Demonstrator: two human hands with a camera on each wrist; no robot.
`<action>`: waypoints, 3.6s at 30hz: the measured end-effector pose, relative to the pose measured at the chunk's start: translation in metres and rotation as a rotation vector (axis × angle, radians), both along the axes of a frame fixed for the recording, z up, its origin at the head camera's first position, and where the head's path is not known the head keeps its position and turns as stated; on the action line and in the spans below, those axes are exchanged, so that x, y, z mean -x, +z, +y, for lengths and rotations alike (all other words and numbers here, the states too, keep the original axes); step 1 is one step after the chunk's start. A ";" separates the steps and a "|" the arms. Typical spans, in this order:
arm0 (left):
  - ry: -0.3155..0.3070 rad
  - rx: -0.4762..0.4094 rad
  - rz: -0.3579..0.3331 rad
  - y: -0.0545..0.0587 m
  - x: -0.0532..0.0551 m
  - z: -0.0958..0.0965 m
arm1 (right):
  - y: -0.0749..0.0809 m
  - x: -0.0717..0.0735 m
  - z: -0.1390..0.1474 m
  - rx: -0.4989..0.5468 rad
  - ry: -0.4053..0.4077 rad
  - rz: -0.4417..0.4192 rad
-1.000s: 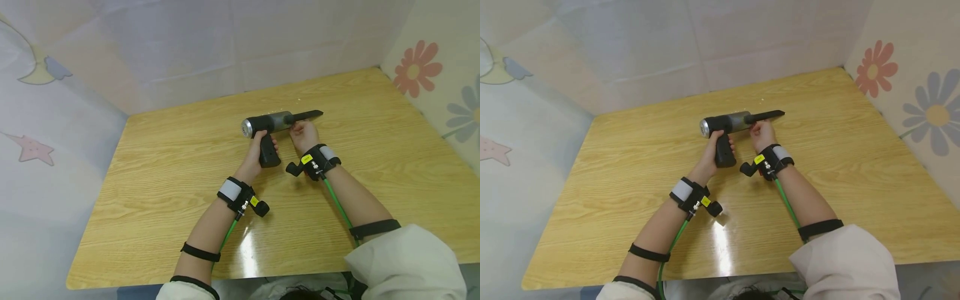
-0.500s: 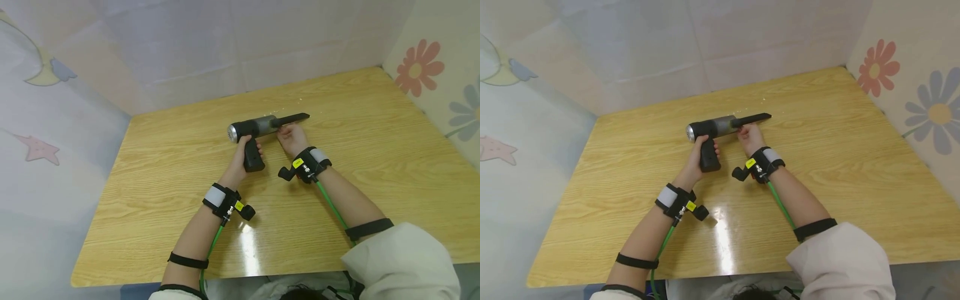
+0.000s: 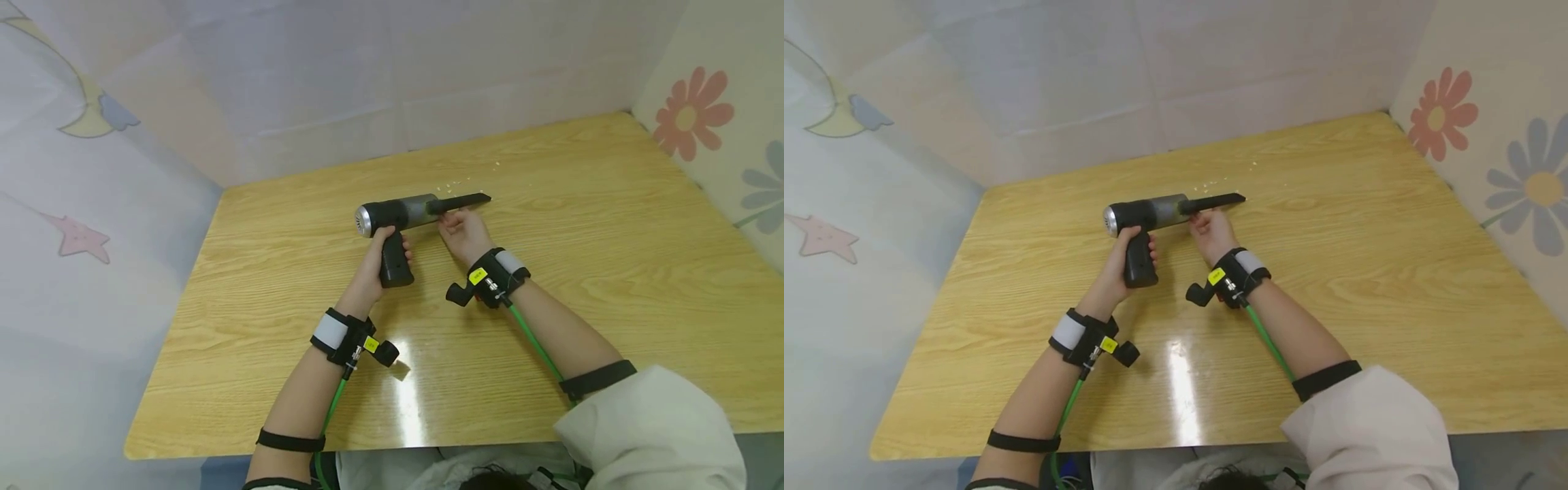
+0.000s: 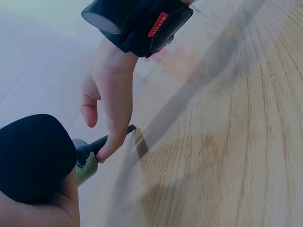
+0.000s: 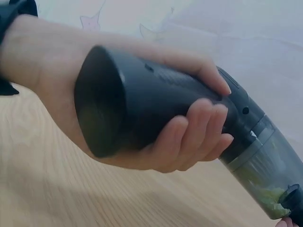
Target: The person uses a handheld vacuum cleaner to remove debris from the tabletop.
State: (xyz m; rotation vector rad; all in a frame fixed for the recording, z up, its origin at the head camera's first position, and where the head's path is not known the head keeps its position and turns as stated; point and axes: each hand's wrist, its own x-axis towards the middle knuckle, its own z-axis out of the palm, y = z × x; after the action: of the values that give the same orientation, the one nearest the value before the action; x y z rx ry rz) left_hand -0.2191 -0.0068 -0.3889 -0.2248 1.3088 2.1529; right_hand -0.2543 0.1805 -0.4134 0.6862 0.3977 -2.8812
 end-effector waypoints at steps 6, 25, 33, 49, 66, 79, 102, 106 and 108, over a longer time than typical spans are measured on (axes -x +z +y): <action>-0.037 0.056 0.050 0.004 -0.001 -0.004 | 0.023 -0.017 -0.007 0.010 -0.019 -0.034; -0.047 0.076 0.103 0.003 0.001 0.000 | 0.023 -0.016 -0.007 -0.001 -0.070 -0.050; -0.029 0.078 0.092 0.005 0.002 -0.008 | 0.025 -0.015 -0.014 0.014 -0.055 -0.033; 0.018 0.077 0.073 0.004 0.007 -0.003 | 0.020 -0.004 -0.014 -0.042 -0.024 -0.019; -0.006 0.029 0.073 -0.001 0.012 0.024 | 0.021 -0.002 0.003 -0.060 -0.125 -0.048; -0.015 -0.008 0.043 -0.005 0.011 0.054 | 0.025 -0.008 0.017 -0.133 -0.237 -0.075; 0.029 -0.020 0.004 -0.009 0.014 0.047 | 0.020 -0.004 0.014 -0.169 -0.130 -0.058; 0.053 -0.021 -0.011 -0.008 0.016 0.042 | 0.020 -0.002 0.013 -0.194 -0.057 -0.031; 0.065 -0.008 -0.004 -0.008 0.017 0.039 | 0.021 0.000 0.011 -0.204 -0.031 -0.027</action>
State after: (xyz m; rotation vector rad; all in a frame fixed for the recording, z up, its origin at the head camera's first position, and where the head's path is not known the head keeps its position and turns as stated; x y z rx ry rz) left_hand -0.2358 0.0322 -0.3968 -0.2720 1.3075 2.2103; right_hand -0.2543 0.1919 -0.3928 0.7685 0.6909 -2.8829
